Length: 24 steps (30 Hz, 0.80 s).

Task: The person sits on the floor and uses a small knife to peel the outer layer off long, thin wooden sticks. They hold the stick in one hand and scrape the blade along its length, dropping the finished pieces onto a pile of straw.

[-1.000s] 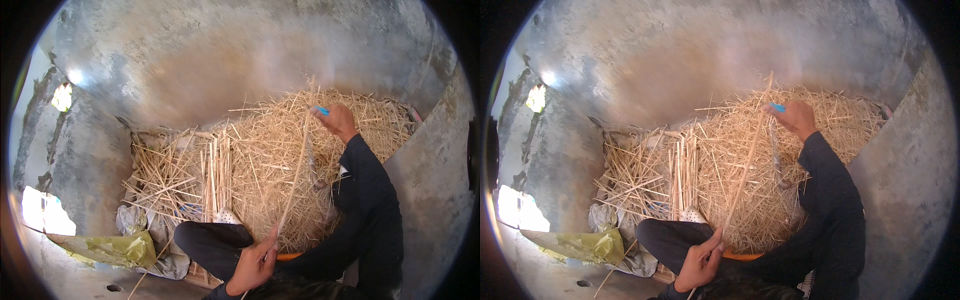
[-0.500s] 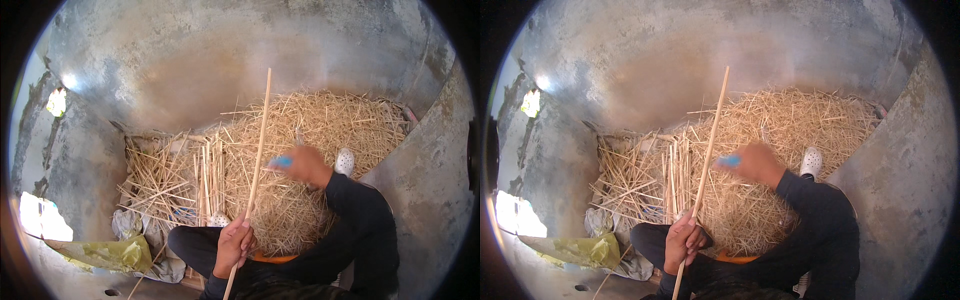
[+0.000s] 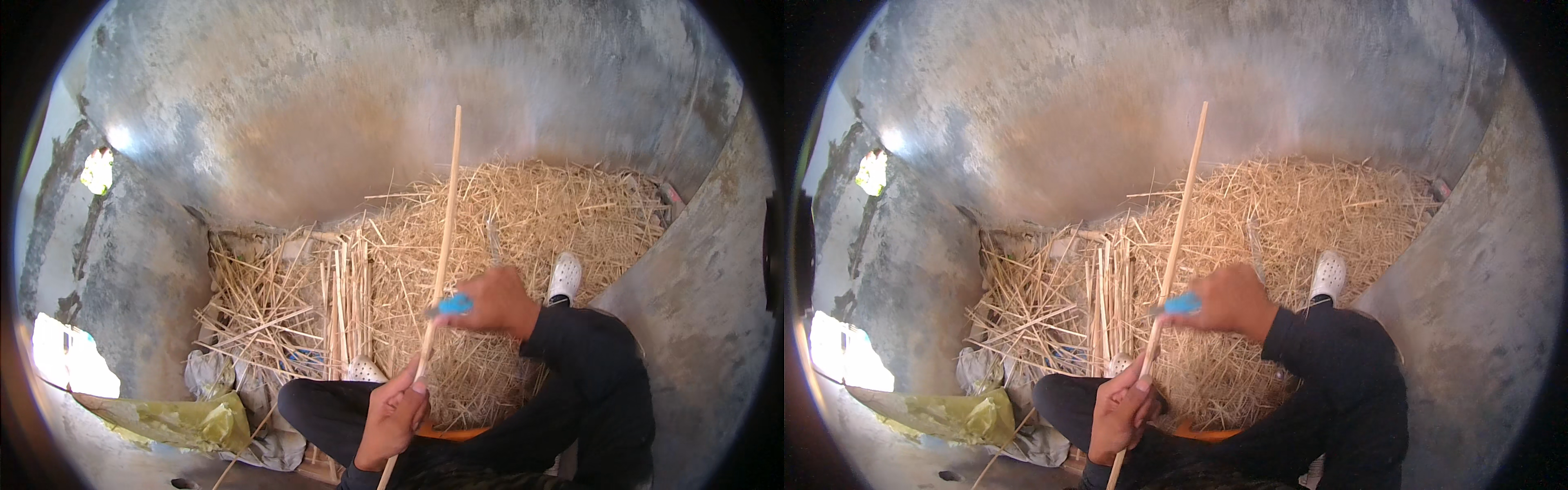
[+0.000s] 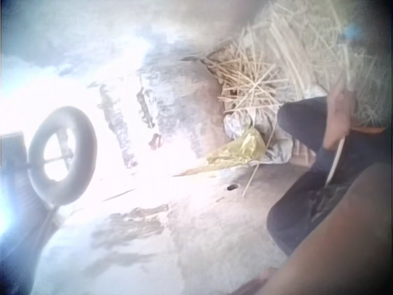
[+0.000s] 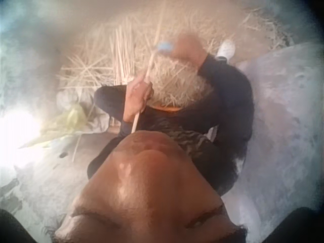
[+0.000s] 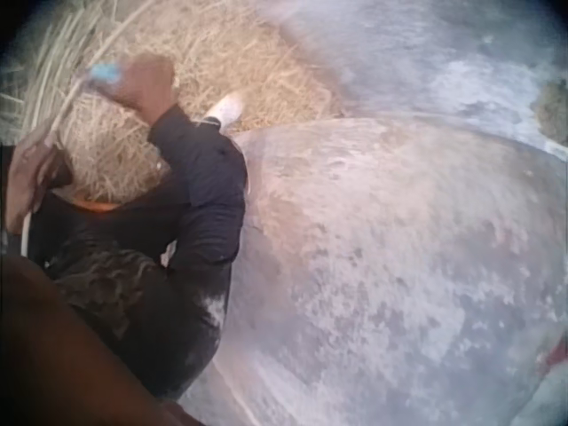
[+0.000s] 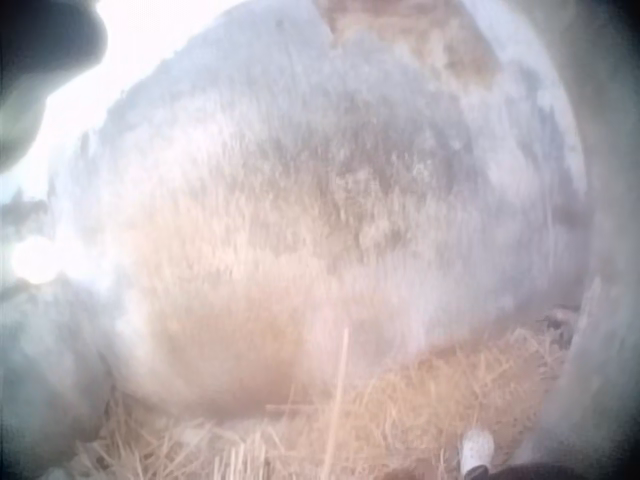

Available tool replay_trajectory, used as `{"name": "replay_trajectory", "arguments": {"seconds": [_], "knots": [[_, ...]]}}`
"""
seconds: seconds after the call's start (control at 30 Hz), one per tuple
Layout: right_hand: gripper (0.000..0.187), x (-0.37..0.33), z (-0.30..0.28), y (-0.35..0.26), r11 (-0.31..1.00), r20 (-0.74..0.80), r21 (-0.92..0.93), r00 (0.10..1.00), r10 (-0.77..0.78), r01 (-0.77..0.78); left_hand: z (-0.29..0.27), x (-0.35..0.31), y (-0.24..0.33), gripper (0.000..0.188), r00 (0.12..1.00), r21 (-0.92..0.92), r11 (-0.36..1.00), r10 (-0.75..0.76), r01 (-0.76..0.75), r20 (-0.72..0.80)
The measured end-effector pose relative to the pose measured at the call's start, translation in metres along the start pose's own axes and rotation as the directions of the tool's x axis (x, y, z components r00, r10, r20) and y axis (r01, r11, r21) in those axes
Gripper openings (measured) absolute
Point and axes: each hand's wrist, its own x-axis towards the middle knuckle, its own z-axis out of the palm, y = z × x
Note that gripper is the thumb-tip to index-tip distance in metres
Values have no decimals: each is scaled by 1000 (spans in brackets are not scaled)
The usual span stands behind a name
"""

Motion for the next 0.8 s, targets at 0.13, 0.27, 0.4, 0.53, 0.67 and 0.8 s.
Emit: {"name": "replay_trajectory", "arguments": {"seconds": [0.13,0.27,0.4,0.53,0.67,0.8], "knots": [[73,14,-12,27,998,-156,-27,986,-63,60,0,-11,-2,46,1000,-23,1000,-11,12,20],[72,27,-18,41,993,-170,-115,984,-53,33,5,-17,3,46,1000,18,1000,7,-7,22],[72,34,-22,71,987,-183,-151,983,20,-48,6,-17,-1,46,999,42,999,4,-6,44],[75,49,-28,95,953,-131,-203,970,204,-227,12,-17,0,46,998,112,994,-2,-4,60],[79,59,-42,153,830,-185,-116,833,521,-545,16,-29,-12,47,991,111,992,-70,57,115],[79,39,-64,191,678,-307,-159,689,657,-718,16,-31,-18,46,974,131,982,-158,137,165]]}}
